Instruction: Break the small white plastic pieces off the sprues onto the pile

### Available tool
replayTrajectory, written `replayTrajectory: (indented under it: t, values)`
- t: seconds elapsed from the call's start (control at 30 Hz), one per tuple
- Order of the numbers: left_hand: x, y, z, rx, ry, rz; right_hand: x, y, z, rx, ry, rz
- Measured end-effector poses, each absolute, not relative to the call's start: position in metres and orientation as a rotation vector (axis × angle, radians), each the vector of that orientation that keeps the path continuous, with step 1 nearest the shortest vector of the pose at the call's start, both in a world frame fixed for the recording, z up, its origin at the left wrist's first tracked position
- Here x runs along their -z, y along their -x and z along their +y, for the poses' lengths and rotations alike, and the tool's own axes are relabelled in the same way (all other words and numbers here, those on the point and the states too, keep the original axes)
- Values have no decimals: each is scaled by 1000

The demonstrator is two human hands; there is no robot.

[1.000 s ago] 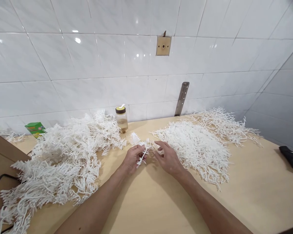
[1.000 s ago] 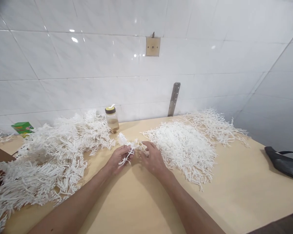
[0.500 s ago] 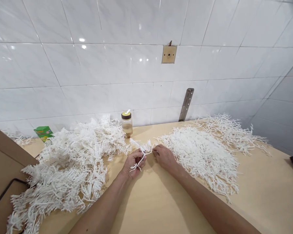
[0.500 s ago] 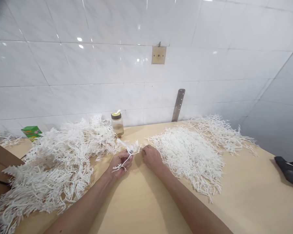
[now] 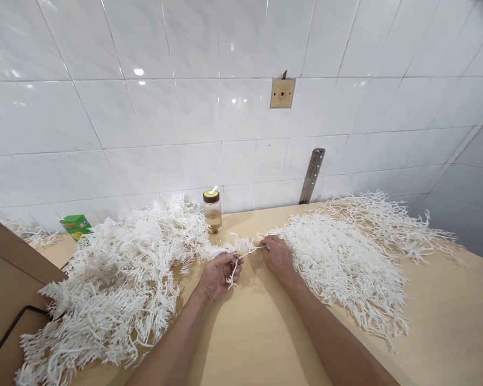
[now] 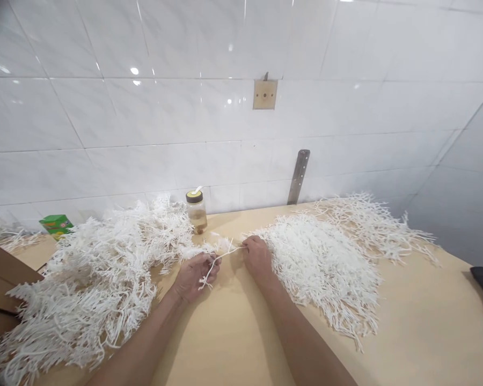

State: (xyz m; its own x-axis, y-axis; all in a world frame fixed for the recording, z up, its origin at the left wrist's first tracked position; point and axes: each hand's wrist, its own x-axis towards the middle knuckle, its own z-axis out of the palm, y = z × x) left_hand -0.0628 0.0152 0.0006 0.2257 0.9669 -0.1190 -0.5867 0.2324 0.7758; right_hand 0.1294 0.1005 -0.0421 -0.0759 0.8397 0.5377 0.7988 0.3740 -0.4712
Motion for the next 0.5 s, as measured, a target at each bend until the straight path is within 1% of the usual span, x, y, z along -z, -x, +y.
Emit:
replayTrajectory:
  t: [0.1, 0.3, 0.5]
  values:
    - [7, 56, 18, -1188, -829, 905, 45, -130, 102, -30, 1364, -1808]
    - [24, 47, 22, -1433, -842, 964, 54, -115, 101, 2, 1211, -1913]
    - [20, 56, 24, -1366, -915, 1132, 51, -117, 102, 0, 1102, -1998]
